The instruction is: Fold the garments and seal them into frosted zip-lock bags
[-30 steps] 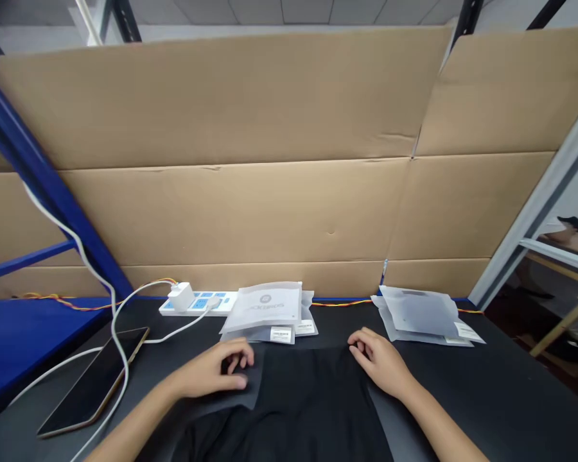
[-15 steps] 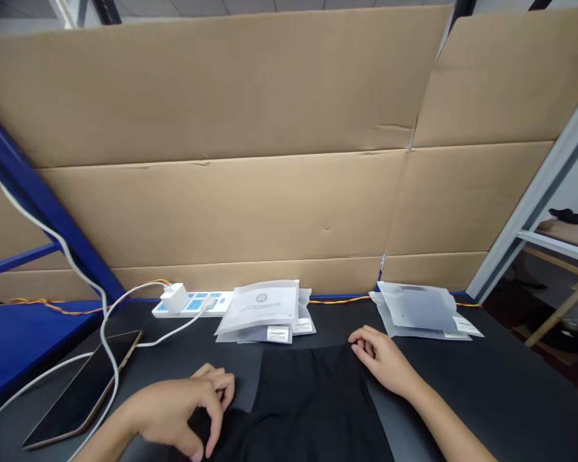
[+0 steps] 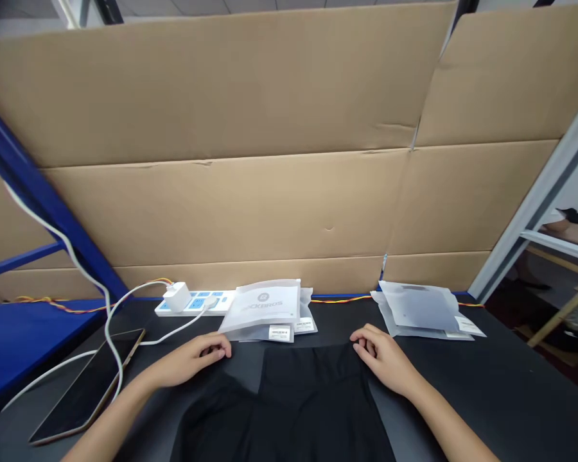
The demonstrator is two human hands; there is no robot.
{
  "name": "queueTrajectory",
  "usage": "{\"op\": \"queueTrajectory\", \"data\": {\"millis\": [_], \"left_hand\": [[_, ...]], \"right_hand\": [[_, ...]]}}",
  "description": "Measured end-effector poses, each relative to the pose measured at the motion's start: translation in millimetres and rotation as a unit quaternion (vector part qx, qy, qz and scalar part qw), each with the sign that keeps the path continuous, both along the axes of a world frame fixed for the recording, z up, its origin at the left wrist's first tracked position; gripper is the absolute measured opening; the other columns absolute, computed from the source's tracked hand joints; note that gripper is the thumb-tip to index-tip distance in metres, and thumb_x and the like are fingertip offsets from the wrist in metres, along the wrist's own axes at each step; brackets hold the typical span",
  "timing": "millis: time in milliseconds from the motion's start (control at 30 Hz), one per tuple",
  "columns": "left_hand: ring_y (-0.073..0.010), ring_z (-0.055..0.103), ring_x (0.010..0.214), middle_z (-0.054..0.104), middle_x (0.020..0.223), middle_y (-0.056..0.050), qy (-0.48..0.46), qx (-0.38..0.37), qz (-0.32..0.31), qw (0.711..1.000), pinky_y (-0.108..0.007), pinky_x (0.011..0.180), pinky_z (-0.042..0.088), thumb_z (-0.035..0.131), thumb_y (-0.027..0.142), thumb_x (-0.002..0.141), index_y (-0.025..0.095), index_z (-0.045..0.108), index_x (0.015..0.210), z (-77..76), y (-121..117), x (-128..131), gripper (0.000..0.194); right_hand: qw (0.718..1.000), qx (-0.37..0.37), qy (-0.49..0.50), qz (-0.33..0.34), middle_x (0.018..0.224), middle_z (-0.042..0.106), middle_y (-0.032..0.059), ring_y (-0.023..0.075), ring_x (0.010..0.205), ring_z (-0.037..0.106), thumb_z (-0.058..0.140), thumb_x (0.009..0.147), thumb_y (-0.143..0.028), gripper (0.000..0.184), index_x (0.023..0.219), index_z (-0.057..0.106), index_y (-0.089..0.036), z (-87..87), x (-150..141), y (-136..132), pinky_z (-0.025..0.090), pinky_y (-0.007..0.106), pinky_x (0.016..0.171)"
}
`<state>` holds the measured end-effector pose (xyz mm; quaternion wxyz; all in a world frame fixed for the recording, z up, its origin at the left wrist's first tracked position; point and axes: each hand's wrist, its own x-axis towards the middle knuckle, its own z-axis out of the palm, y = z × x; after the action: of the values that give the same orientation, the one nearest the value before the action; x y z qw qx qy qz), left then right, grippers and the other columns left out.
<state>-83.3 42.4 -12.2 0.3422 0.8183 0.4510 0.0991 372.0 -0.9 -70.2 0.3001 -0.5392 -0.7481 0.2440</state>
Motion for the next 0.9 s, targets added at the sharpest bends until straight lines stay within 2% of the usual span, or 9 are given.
{"op": "queueTrajectory", "data": {"millis": [233, 400, 500, 567, 633, 733, 800, 900], "left_hand": [[-0.021, 0.06, 0.094, 0.067, 0.099, -0.002, -0.006, 0.006, 0.011, 1.0, -0.028, 0.085, 0.044, 0.042, 0.046, 0.1, 0.023, 0.068, 0.098, -1.4, -0.4, 0.6, 0.035], [-0.0213, 0.061, 0.091, 0.068, 0.098, -0.003, -0.018, -0.012, 0.023, 0.999, -0.028, 0.083, 0.046, 0.041, 0.053, 0.099, 0.022, 0.07, 0.096, 5.4, -4.5, 4.9, 0.042], [-0.0198, 0.061, 0.084, 0.067, 0.1, -0.003, -0.003, -0.055, 0.031, 0.998, -0.027, 0.075, 0.047, 0.041, 0.058, 0.098, 0.022, 0.068, 0.109, 12.5, -13.5, 11.8, 0.046], [-0.0195, 0.061, 0.084, 0.067, 0.101, -0.002, 0.011, -0.062, 0.024, 0.998, -0.026, 0.076, 0.046, 0.046, 0.058, 0.096, 0.025, 0.064, 0.121, 14.8, -22.6, 21.2, 0.045], [-0.0195, 0.062, 0.087, 0.066, 0.1, 0.0, 0.025, -0.038, 0.031, 0.999, -0.026, 0.077, 0.045, 0.052, 0.056, 0.093, 0.028, 0.059, 0.128, 12.7, -32.3, 35.0, 0.046], [-0.0189, 0.064, 0.085, 0.065, 0.097, 0.002, 0.054, 0.032, 0.086, 0.994, -0.025, 0.073, 0.042, 0.054, 0.051, 0.092, 0.031, 0.054, 0.132, 2.8, -42.3, 59.8, 0.044], [-0.0189, 0.064, 0.081, 0.065, 0.092, 0.002, 0.07, 0.072, 0.116, 0.988, -0.025, 0.068, 0.039, 0.052, 0.047, 0.093, 0.032, 0.055, 0.128, -4.8, -43.4, 74.5, 0.038], [-0.0189, 0.062, 0.075, 0.062, 0.081, 0.003, 0.042, 0.096, 0.114, 0.988, -0.026, 0.064, 0.035, 0.054, 0.041, 0.091, 0.028, 0.062, 0.113, -14.1, -37.5, 89.6, 0.026]], "right_hand": [[1.0, -0.003, 0.004, 0.0, 0.09, 0.057, 0.0017, 0.0167, 0.072, 0.057, 0.044, 0.1, -0.039, 0.025, 0.101, 0.065, -0.024, 3.5, -0.1, -0.8, 0.043, 0.03, 0.065], [1.0, -0.004, 0.003, -0.004, 0.092, 0.058, 0.0023, 0.0174, 0.073, 0.057, 0.041, 0.101, -0.04, 0.028, 0.102, 0.065, -0.025, 2.3, 1.0, 1.0, 0.043, 0.031, 0.066], [1.0, -0.003, 0.0, -0.002, 0.092, 0.058, 0.0023, 0.0177, 0.074, 0.058, 0.042, 0.101, -0.039, 0.027, 0.102, 0.064, -0.025, 0.9, 1.4, 1.5, 0.044, 0.031, 0.066], [1.0, 0.002, -0.011, -0.011, 0.091, 0.057, 0.0022, 0.0176, 0.074, 0.057, 0.043, 0.1, -0.038, 0.024, 0.102, 0.064, -0.024, 0.7, 0.9, 0.7, 0.044, 0.031, 0.068], [0.999, 0.006, -0.032, -0.025, 0.09, 0.056, 0.0015, 0.0166, 0.07, 0.055, 0.046, 0.099, -0.037, 0.021, 0.098, 0.063, -0.024, 1.5, -0.2, -0.4, 0.045, 0.032, 0.068], [0.998, 0.003, -0.059, -0.031, 0.089, 0.056, 0.0002, 0.0155, 0.065, 0.051, 0.052, 0.095, -0.034, 0.014, 0.091, 0.061, -0.025, 3.6, -2.7, -2.0, 0.044, 0.031, 0.066], [0.998, 0.0, -0.059, -0.024, 0.088, 0.056, -0.0003, 0.0158, 0.067, 0.052, 0.053, 0.093, -0.031, 0.01, 0.089, 0.06, -0.025, 5.0, -4.8, -3.0, 0.043, 0.03, 0.066], [0.999, -0.005, -0.04, -0.01, 0.085, 0.058, -0.0008, 0.0164, 0.069, 0.053, 0.051, 0.093, -0.029, 0.01, 0.088, 0.059, -0.025, 6.0, -8.2, -4.8, 0.043, 0.029, 0.065]]}}
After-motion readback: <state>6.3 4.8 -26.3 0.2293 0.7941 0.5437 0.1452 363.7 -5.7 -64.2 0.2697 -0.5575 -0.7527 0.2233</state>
